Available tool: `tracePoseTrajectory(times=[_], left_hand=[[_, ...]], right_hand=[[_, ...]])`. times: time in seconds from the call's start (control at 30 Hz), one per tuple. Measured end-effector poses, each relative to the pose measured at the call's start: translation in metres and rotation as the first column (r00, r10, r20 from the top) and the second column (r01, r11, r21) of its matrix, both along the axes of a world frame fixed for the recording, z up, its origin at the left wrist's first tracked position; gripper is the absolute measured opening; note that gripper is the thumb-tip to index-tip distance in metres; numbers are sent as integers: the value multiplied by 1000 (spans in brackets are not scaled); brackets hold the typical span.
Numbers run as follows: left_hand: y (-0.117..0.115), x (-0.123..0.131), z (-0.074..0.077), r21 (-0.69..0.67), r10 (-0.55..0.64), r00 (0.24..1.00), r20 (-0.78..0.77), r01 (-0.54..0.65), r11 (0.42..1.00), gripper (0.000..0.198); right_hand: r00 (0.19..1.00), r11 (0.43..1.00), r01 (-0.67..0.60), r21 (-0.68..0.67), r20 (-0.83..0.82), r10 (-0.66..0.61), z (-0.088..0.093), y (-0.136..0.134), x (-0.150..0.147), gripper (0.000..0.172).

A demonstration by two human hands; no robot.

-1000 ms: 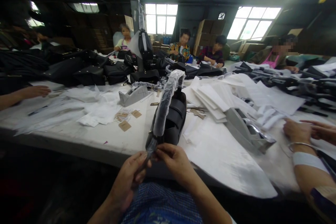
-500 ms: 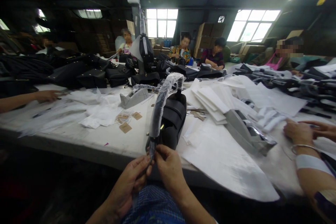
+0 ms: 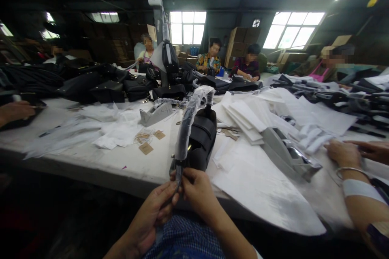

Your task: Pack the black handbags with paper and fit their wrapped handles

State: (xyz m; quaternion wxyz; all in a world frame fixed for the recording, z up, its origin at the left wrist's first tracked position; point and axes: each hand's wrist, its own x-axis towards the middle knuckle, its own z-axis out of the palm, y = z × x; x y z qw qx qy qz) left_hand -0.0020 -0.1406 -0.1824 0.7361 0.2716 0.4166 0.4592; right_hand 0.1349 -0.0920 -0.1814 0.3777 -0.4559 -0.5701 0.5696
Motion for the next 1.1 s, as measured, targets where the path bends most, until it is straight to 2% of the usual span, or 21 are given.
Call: tracePoseTrajectory(times=[0.1,0.2,0.27,0.33,0.4,0.5,0.57,0.63,0.7,0.77,0.83,0.87,1.0,1.1], left_hand=[[0,-1,-2,-14,-2,997,80,4,1000,41],[1,-4,-5,-109,-2,962,274,33,994,41],[2,-5,-6,-181,2,908,419,81,980,44],[3,-6,-7,-208,-7,873,488,123,970,44],[5,-6,-7,-192,-23,900,435,118,974,44],[6,-7,-10,-106,-45,984,171,64,992,46],[8,-13,-15,37,-50,997,-62,52,998,48],[13,-22,-24,202,-9,957,-290,70,977,49],[21,-35,-34,292,100,888,-449,40,956,49],[34,-47,-41,309,218,824,-524,-54,949,51],[52,-53,-44,331,308,784,-538,-139,933,53],[63,-54,-43,345,327,779,-535,-152,926,54],[101,-42,-29,363,286,817,-501,-102,926,55],[116,-25,-17,356,222,875,-431,-61,933,54]], right_hand=[[947,973,-162,-162,-301,108,0,-6,4,42],[803,905,-349,-242,-575,156,2,-8,4,52],[742,870,-421,-256,-650,168,3,-5,1,51],[724,840,-469,-272,-663,189,3,-1,-3,47],[729,820,-492,-291,-652,206,3,3,-8,46],[768,834,-477,-276,-593,243,4,2,-7,54],[848,876,-417,-242,-451,279,5,-2,0,58],[950,949,-269,-167,-206,233,5,-8,14,52],[999,999,-30,-44,42,32,3,-12,31,42],[958,977,208,54,188,-215,-1,-14,46,39],[897,922,373,101,217,-386,-8,-13,55,38],[883,905,411,115,199,-426,-12,-12,56,42],[893,891,424,162,92,-441,-32,-3,44,62],[893,888,438,138,43,-447,-47,5,30,71]])
